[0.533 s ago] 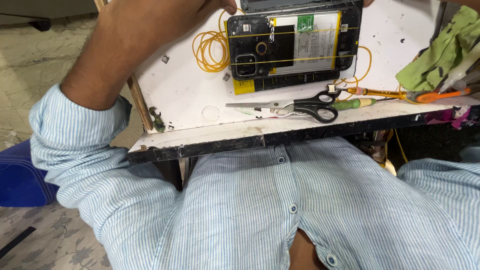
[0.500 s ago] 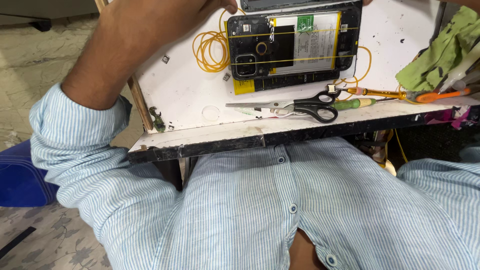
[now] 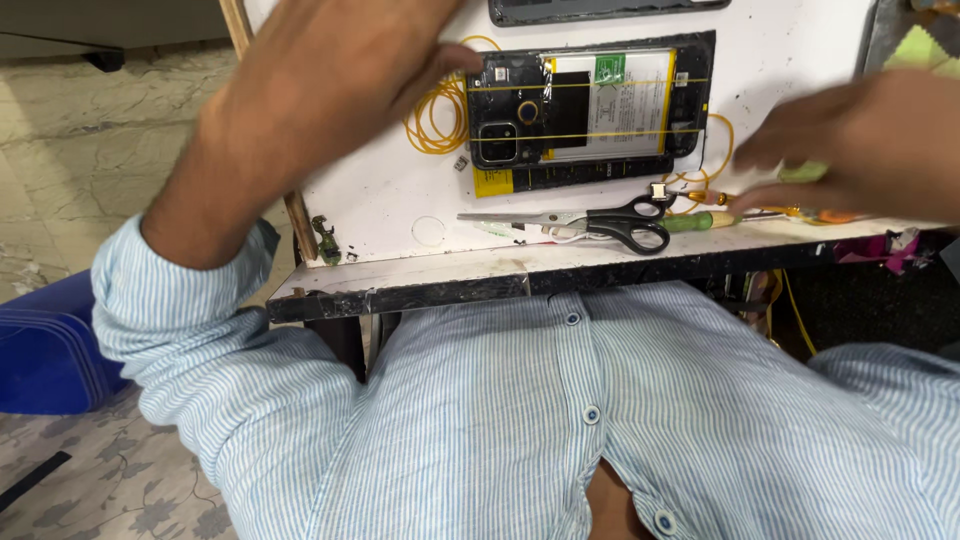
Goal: The person uses a screwdriver to remove screws from a disassembled smartphone and then uses a soldering iron to work on the internal circuit board. The person repeatedly adjusts components and applies heat to specific points on the board.
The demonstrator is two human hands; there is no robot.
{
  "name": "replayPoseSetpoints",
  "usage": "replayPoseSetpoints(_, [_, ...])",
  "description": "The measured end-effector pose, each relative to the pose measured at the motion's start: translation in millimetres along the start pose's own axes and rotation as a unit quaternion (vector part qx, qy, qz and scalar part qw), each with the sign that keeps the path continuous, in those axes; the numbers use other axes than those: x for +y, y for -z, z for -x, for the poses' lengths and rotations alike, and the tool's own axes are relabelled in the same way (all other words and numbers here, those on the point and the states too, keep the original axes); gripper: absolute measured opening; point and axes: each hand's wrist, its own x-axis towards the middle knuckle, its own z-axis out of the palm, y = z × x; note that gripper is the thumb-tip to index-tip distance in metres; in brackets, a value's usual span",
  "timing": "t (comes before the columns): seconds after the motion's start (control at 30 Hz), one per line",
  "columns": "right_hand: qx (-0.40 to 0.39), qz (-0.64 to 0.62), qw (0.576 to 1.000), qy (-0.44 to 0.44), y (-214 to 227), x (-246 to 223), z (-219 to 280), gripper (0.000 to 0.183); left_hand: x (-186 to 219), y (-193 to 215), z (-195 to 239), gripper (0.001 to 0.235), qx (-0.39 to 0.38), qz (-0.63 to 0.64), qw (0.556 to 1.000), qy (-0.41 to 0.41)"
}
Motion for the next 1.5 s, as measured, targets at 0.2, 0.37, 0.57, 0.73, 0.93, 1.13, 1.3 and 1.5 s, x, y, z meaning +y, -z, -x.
replayPoseSetpoints(0.2, [-0.184,0.087,0.976,-0.082,12,-43,-6,0.047,22,3,-1,0.054,-0.005,0.085,0.996,0.010])
replayPoseSetpoints(0.37, [-0.221,0.108,0.966,-0.079,8,-39,-3,0.046,41,-11,2,0.110,-0.040,0.096,0.995,0.005])
replayPoseSetpoints(0.57, [-0.100,0.085,0.991,-0.036,-14,-16,5,0.036,47,-47,8,0.126,-0.040,0.107,0.992,0.049])
replayPoseSetpoints(0.73, [0.036,0.093,0.995,-0.013,-1,-5,13,0.042,51,-62,10,0.124,-0.007,0.098,0.994,0.054])
replayPoseSetpoints(0.93, [0.205,-0.003,0.979,0.003,32,-17,1,0.055,57,-59,1,0.115,0.006,0.091,0.994,0.057])
replayPoseSetpoints(1.13, [0.264,-0.021,0.963,0.041,40,-11,-14,0.031,59,-52,-5,0.113,0.023,0.132,0.990,0.051])
replayPoseSetpoints(1.3, [0.365,-0.127,0.909,0.158,43,-12,-24,0.026,68,-34,-17,0.085,0.066,0.230,0.970,0.051])
replayPoseSetpoints(1.5, [0.391,-0.156,0.884,0.203,36,-18,-30,0.028,78,-30,-34,0.023,0.107,0.292,0.948,0.072])
